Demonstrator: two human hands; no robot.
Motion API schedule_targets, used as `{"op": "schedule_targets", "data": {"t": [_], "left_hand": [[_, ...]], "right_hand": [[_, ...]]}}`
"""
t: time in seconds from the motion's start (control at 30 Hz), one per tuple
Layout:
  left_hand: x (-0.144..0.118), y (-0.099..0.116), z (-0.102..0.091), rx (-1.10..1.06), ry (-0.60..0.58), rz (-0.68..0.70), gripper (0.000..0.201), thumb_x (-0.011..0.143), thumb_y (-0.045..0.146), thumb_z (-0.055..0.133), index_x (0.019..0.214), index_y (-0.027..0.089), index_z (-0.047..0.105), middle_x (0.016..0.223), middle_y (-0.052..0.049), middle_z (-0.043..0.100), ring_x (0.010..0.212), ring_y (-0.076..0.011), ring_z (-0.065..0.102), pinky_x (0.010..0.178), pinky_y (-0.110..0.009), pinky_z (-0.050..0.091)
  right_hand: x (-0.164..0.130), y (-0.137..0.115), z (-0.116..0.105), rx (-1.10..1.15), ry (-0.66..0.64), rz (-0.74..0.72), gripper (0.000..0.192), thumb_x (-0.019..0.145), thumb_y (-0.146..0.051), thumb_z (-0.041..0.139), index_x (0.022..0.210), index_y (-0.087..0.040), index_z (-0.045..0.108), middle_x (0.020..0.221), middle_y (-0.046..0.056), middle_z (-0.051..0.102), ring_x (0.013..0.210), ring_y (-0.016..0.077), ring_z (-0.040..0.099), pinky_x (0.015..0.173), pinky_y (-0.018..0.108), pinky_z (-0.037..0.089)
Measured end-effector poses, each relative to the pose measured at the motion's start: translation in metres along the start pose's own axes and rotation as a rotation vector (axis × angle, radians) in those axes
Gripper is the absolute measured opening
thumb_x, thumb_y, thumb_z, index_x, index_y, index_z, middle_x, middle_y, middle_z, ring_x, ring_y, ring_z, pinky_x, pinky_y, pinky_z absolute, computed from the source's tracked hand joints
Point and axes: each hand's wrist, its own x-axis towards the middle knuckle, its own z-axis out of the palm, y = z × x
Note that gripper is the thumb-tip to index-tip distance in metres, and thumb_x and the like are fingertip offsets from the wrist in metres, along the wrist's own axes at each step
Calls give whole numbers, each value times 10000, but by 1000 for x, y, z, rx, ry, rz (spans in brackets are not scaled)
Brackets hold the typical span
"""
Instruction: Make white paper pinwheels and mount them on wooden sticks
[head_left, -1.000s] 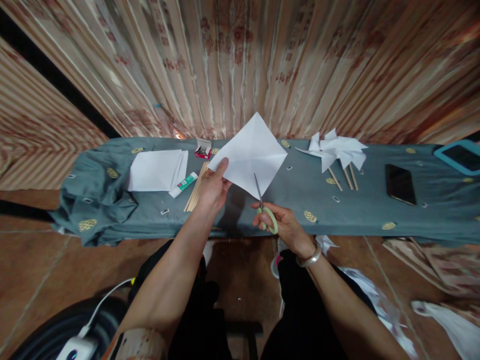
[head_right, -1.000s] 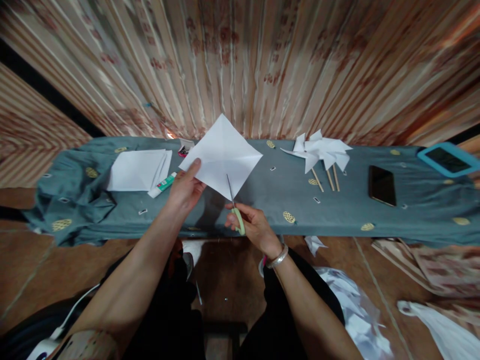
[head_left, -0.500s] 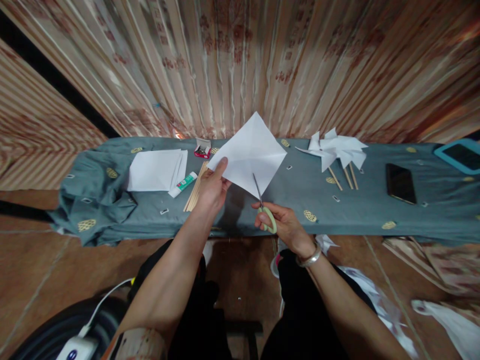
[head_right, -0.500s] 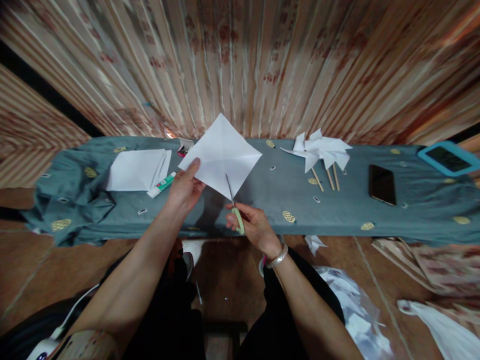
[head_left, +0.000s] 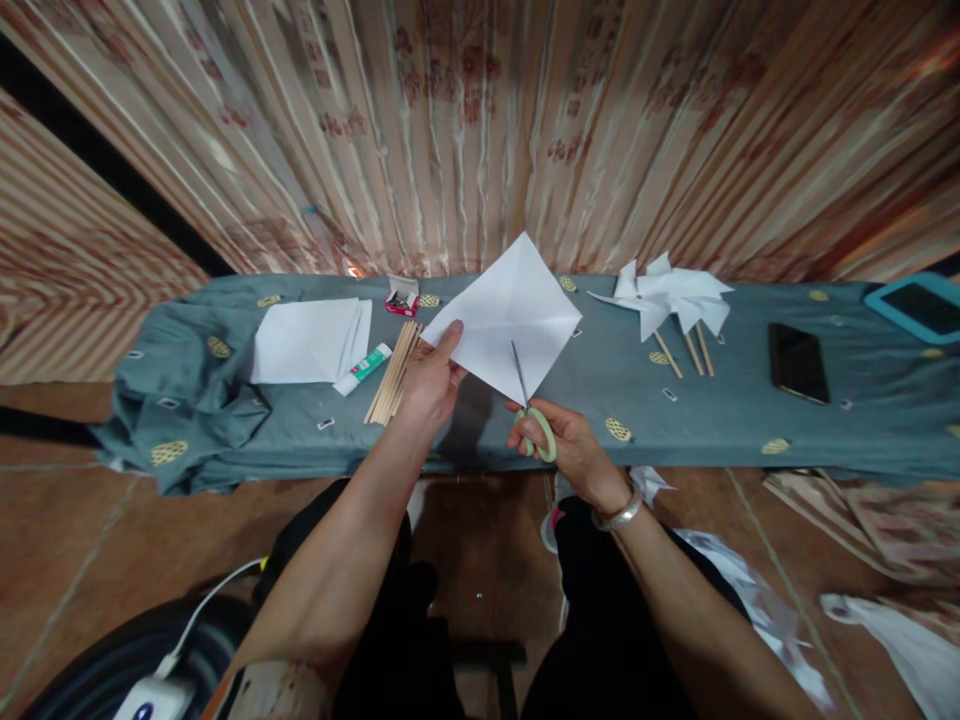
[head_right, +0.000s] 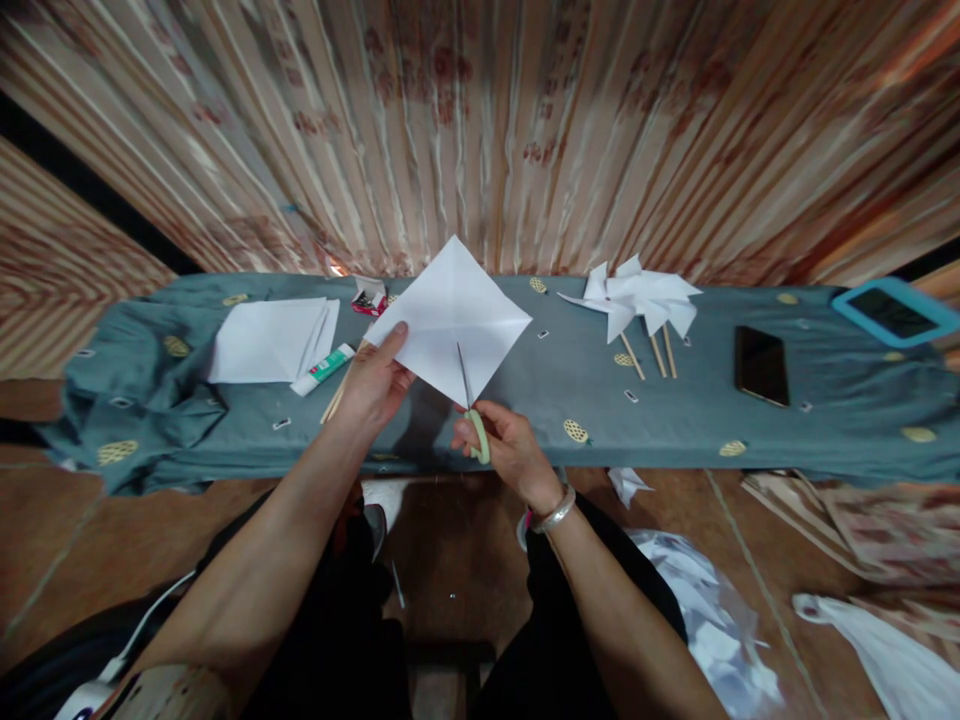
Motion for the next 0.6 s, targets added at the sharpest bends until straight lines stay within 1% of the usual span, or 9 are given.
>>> {"op": "schedule_targets", "data": {"t": [0.17, 0.27, 0.37, 0.47, 0.6], "left_hand": [[0, 0, 0, -1, -10, -1, 131, 769, 182, 717, 887, 141, 680, 966, -76, 766, 1097, -218, 668, 978, -326, 525], [0, 0, 1, -11, 3, 3, 102, 780, 168, 700, 876, 142, 679, 943, -71, 768, 1083, -213, 675, 968, -318, 530], [0, 0, 1, -6, 8, -1, 115, 769, 177, 714, 872, 141, 678, 954, -78, 767, 1085, -218, 674, 964, -316, 531], [-1, 0, 1, 12, -2, -7, 157, 749, 197, 740, 883, 143, 679, 982, -82, 764, 1093, -221, 671, 965, -315, 529], [-2, -1, 1, 23, -13, -13, 188, 737, 210, 753, 892, 133, 678, 969, -88, 765, 1079, -226, 677, 961, -323, 531]], "right_hand": [[1, 1, 0, 19, 8, 11, 532, 664, -658, 723, 891, -187, 630, 677, -8, 647, 575, 95, 551, 546, 241, 452], [1, 1, 0, 31, 19, 24, 543, 641, -659, 738, 887, -185, 637, 673, -8, 644, 572, 97, 553, 544, 243, 455], [1, 0, 0, 38, 28, 34, 549, 632, -657, 746, 880, -180, 635, 666, -9, 643, 568, 94, 549, 544, 238, 453], [1, 0, 0, 26, 21, 23, 534, 644, -671, 729, 824, -180, 618, 666, -4, 649, 567, 91, 544, 541, 231, 446], [0, 1, -1, -12, 12, 3, 500, 688, -669, 696, 738, -184, 586, 680, 10, 664, 574, 92, 547, 542, 230, 439]]}}
